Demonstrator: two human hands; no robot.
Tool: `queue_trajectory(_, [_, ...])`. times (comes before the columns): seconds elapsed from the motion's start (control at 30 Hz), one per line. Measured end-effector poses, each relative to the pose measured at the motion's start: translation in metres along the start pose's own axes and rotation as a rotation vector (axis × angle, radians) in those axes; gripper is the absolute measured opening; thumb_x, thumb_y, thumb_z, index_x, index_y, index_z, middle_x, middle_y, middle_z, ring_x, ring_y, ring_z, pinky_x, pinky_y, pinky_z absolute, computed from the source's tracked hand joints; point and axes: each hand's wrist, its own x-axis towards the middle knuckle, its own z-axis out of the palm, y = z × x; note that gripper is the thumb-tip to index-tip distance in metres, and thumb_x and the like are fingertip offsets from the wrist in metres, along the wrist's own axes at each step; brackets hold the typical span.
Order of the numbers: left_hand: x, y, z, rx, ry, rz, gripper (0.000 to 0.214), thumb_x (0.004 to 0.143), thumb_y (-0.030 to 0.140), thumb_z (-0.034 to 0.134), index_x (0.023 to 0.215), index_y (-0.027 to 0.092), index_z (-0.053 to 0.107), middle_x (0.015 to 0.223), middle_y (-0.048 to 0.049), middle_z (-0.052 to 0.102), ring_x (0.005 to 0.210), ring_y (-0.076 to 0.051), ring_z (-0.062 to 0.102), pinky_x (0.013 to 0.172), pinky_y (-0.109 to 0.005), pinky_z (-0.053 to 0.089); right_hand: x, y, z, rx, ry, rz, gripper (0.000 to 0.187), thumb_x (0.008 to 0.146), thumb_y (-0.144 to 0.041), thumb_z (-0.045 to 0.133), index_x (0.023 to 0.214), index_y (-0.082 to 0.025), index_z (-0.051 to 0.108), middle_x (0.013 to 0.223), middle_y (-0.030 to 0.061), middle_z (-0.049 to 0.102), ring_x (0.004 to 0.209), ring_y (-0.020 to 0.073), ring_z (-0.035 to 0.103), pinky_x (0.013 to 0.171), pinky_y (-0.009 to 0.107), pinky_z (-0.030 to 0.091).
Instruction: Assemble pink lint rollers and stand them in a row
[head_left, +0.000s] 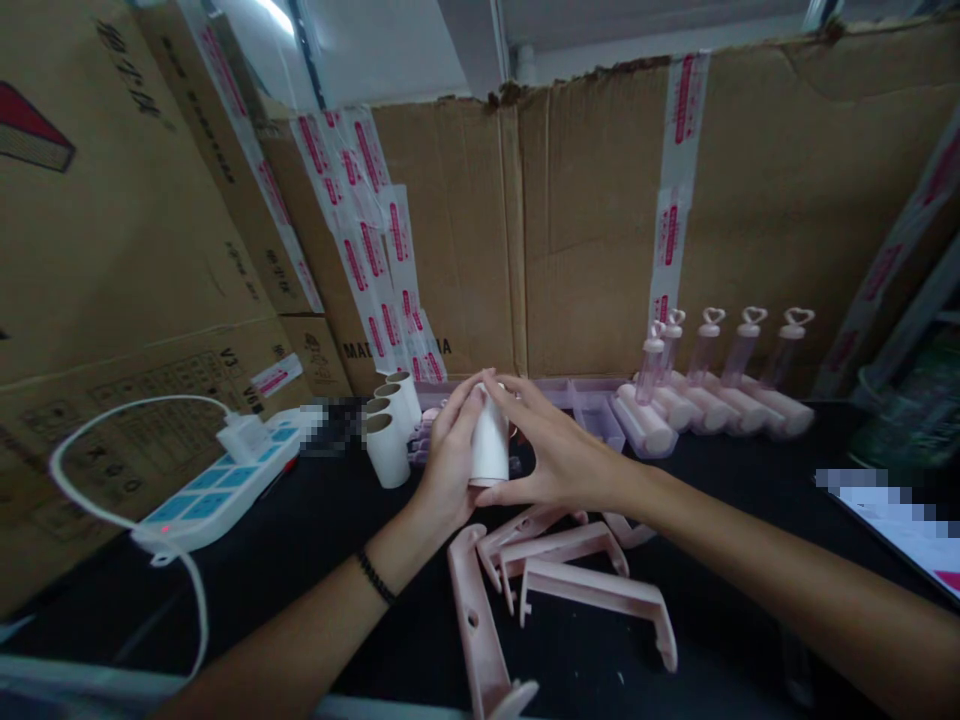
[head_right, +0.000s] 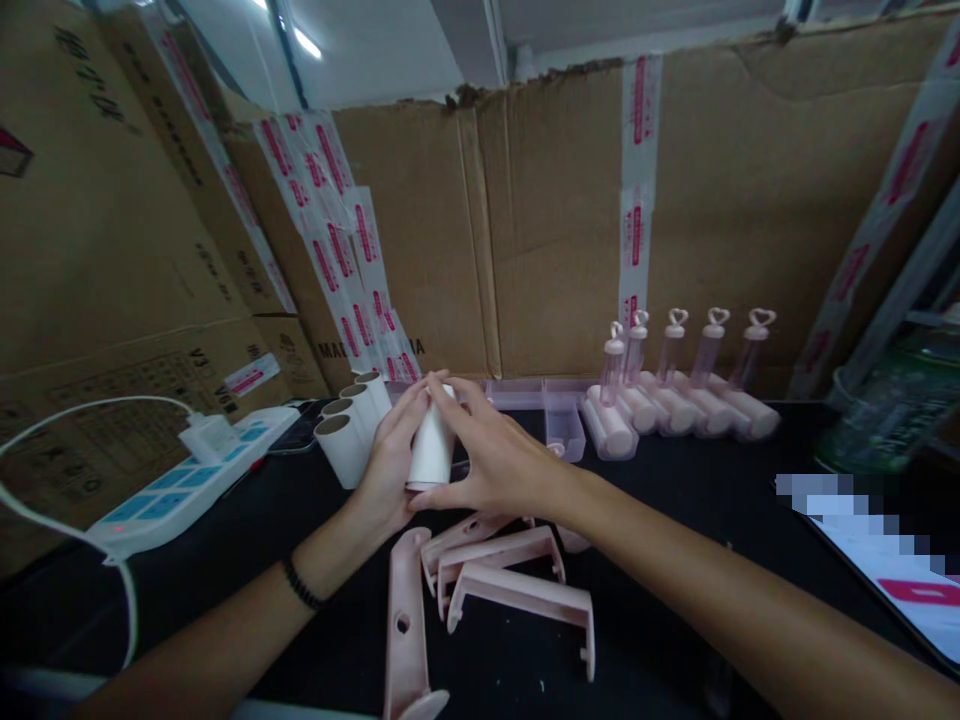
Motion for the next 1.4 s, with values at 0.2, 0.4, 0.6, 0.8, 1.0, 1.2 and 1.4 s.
queue_trajectory(0.2, [0.005, 0.001, 0.0, -0.15, 0.047, -0.132, 0.024, 0.085, 0.03, 0.072, 0.106, 0.018, 0.068, 0.093, -0.0037, 0.073, 0.074, -0.016, 0.068, 0.066, -0.025, 0.055, -0.002, 0.004, -0.003, -0.118, -0.061, -0.157, 0.062, 0.094, -0.047, 0.066, 0.152, -0.034, 0.046, 0.171, 0.007, 0.011, 0.147, 0.0294, 0.041, 0.112, 0.047, 0.046])
queue_trajectory(0.4, [0.007, 0.005, -0.007, -0.26, 0.034, -0.344, 0.021, 0.089, 0.035, 0.068, 0.099, 0.017, 0.064, 0.09, -0.0074, 0.073, 0.077, -0.021, 0.072, 0.071, -0.031, 0.058, -0.002, 0.001, 0.0, -0.155, -0.075, -0.221, 0.046, 0.102, -0.037, 0.055, 0.147, -0.026, 0.053, 0.159, 0.0069, 0.044, 0.132, 0.0267, 0.057, 0.115, 0.052, 0.042])
queue_trajectory(0.6, [0.004, 0.01, -0.005, -0.25, 0.02, -0.249, 0.014, 0.089, 0.028, 0.067, 0.098, 0.02, 0.06, 0.082, -0.0045, 0.07, 0.072, -0.018, 0.071, 0.067, -0.028, 0.058, -0.003, 0.005, 0.005, -0.171, -0.005, -0.27, 0.039, 0.104, -0.033, 0.053, 0.141, -0.024, 0.059, 0.151, 0.0038, 0.055, 0.111, 0.0225, 0.063, 0.108, 0.046, 0.046])
queue_trajectory(0.8, [0.004, 0.012, -0.005, -0.2, -0.019, -0.198, 0.012, 0.089, 0.025, 0.066, 0.097, 0.02, 0.059, 0.085, -0.0045, 0.07, 0.075, -0.02, 0.072, 0.072, -0.032, 0.06, -0.002, 0.006, 0.006, -0.172, 0.023, -0.306, 0.034, 0.104, -0.032, 0.053, 0.134, -0.022, 0.064, 0.145, 0.0023, 0.061, 0.098, 0.0199, 0.06, 0.098, 0.041, 0.049])
queue_trajectory(1.0, [0.004, 0.01, -0.004, -0.212, 0.009, -0.279, 0.013, 0.09, 0.027, 0.064, 0.1, 0.019, 0.06, 0.083, -0.0036, 0.069, 0.072, -0.018, 0.071, 0.074, -0.032, 0.059, -0.001, -0.001, -0.001, -0.079, -0.066, -0.213, 0.032, 0.103, -0.034, 0.055, 0.132, -0.026, 0.066, 0.145, 0.0036, 0.061, 0.111, 0.0215, 0.066, 0.101, 0.042, 0.049])
queue_trajectory(1.2, [0.001, 0.012, -0.001, -0.294, 0.063, -0.351, 0.019, 0.094, 0.032, 0.056, 0.104, 0.017, 0.06, 0.082, -0.007, 0.07, 0.074, -0.022, 0.071, 0.072, -0.036, 0.059, 0.001, -0.014, -0.001, 0.217, -0.053, -0.055, 0.032, 0.098, -0.026, 0.06, 0.129, -0.025, 0.067, 0.149, 0.0052, 0.058, 0.134, 0.0216, 0.057, 0.103, 0.035, 0.052])
queue_trajectory(1.4, [-0.005, 0.014, -0.002, -0.218, 0.039, -0.186, 0.024, 0.089, 0.038, 0.063, 0.104, 0.02, 0.059, 0.082, -0.0042, 0.069, 0.068, -0.02, 0.069, 0.066, -0.034, 0.057, 0.001, -0.023, 0.007, 0.416, 0.004, -0.011, 0.031, 0.091, -0.013, 0.061, 0.12, -0.02, 0.072, 0.147, 0.0083, 0.058, 0.138, 0.0212, 0.054, 0.106, 0.034, 0.05])
